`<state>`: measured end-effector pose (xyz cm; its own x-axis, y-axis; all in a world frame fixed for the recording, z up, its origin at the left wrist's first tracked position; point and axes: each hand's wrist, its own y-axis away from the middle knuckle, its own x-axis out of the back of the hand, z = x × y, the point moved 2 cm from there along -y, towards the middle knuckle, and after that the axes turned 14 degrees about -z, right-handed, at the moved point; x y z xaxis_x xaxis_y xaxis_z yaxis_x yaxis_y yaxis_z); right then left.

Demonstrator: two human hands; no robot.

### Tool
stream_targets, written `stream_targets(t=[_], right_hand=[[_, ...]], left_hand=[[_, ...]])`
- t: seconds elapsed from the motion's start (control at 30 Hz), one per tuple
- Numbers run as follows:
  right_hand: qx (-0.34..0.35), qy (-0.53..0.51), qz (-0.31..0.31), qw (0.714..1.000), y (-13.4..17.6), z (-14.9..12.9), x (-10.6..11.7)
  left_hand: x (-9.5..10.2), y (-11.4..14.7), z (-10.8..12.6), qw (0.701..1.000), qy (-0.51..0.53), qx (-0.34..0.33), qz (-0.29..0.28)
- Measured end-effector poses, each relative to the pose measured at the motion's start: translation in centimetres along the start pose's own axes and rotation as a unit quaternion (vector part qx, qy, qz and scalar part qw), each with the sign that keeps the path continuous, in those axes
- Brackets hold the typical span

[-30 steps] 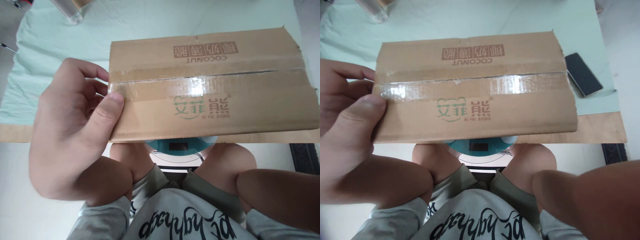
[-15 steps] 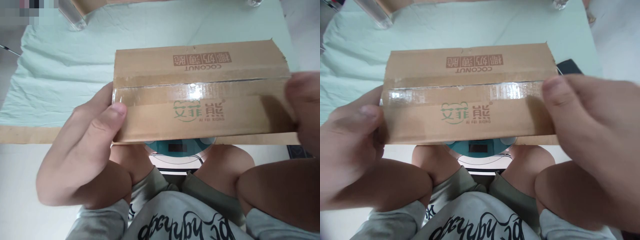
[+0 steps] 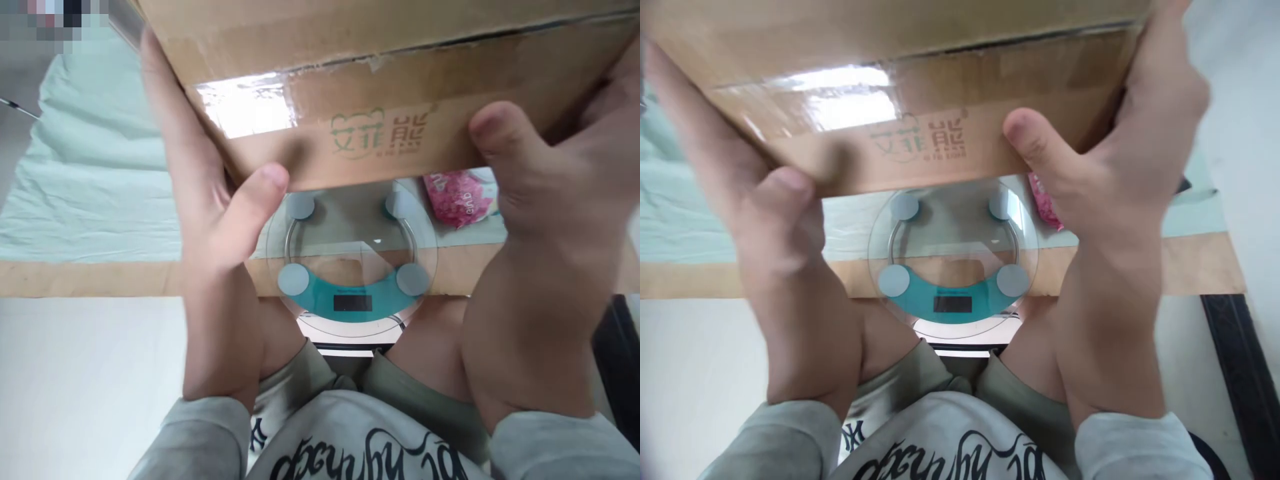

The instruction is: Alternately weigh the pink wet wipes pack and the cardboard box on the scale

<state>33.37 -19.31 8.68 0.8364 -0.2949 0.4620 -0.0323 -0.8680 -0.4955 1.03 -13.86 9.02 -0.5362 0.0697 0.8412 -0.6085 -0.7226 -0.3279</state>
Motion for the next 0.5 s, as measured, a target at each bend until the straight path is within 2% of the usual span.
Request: stream_targets(t=[0.07, 0.13, 0.3, 0.4, 0.5], right_hand=[[0.094, 0.057, -0.022, 0.994, -1.8, 1.7, -1.0], [0.106, 0.053, -0.035, 0.992, -2.8, 3.7, -1.9], [0.016, 0.014, -0.062, 0.998, -3.4, 6.7, -3.8], [-0.017, 0.005, -0.077, 0.997, -3.3, 6.8, -4.6], [-0.072, 0.035, -0.040, 0.996, -3.2, 6.7, -4.7]], left_hand=[[-0.6, -0.4, -0.9, 1.000, -0.008, -0.009, -0.006], [-1.3, -0.7, -1.7, 1.000, -0.016, -0.017, -0.013], [-2.4, -3.1, -4.7, 1.000, -0.017, -0.021, -0.013], [-2.6, -5.2, -6.5, 0.996, 0.073, -0.037, 0.044], [-3.1, -6.2, -7.2, 0.983, 0.163, -0.048, 0.072]])
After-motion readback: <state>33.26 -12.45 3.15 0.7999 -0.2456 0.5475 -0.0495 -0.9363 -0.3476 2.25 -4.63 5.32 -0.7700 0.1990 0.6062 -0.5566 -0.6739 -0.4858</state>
